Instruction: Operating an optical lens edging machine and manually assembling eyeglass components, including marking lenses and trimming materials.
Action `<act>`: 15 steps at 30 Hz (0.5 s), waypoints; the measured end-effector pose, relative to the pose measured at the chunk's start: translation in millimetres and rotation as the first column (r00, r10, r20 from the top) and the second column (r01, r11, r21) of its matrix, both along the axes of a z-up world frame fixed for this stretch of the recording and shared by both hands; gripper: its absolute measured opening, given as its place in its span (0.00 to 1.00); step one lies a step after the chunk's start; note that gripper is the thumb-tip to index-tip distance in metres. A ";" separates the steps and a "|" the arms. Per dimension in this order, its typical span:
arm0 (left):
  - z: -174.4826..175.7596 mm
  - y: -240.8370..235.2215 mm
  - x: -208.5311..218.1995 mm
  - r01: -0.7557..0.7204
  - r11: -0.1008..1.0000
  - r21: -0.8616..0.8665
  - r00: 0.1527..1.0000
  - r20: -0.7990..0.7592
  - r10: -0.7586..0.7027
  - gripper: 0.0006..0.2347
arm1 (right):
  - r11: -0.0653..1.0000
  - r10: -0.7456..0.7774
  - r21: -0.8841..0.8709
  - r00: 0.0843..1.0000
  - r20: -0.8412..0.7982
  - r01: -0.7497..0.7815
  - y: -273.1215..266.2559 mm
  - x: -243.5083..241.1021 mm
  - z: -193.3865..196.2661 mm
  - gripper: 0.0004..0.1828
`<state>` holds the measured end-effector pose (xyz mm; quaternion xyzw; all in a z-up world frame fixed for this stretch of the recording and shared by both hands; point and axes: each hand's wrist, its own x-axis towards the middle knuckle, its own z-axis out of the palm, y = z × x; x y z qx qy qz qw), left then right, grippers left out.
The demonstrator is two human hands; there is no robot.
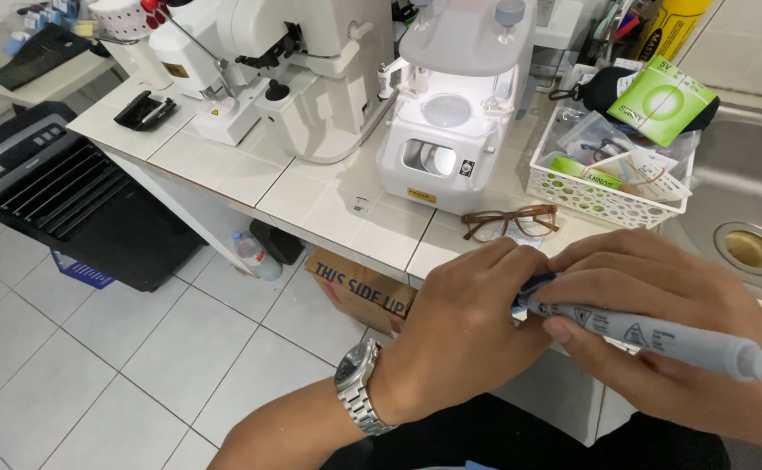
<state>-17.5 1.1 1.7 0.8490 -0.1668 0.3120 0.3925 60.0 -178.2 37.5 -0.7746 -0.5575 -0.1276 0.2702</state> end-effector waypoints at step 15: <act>5.3 2.0 1.6 -0.015 0.986 -0.168 0.990 -0.143 -0.010 0.06 | 0.951 -0.303 -0.009 0.923 -0.237 0.310 -13.6 4.3 0.9 0.12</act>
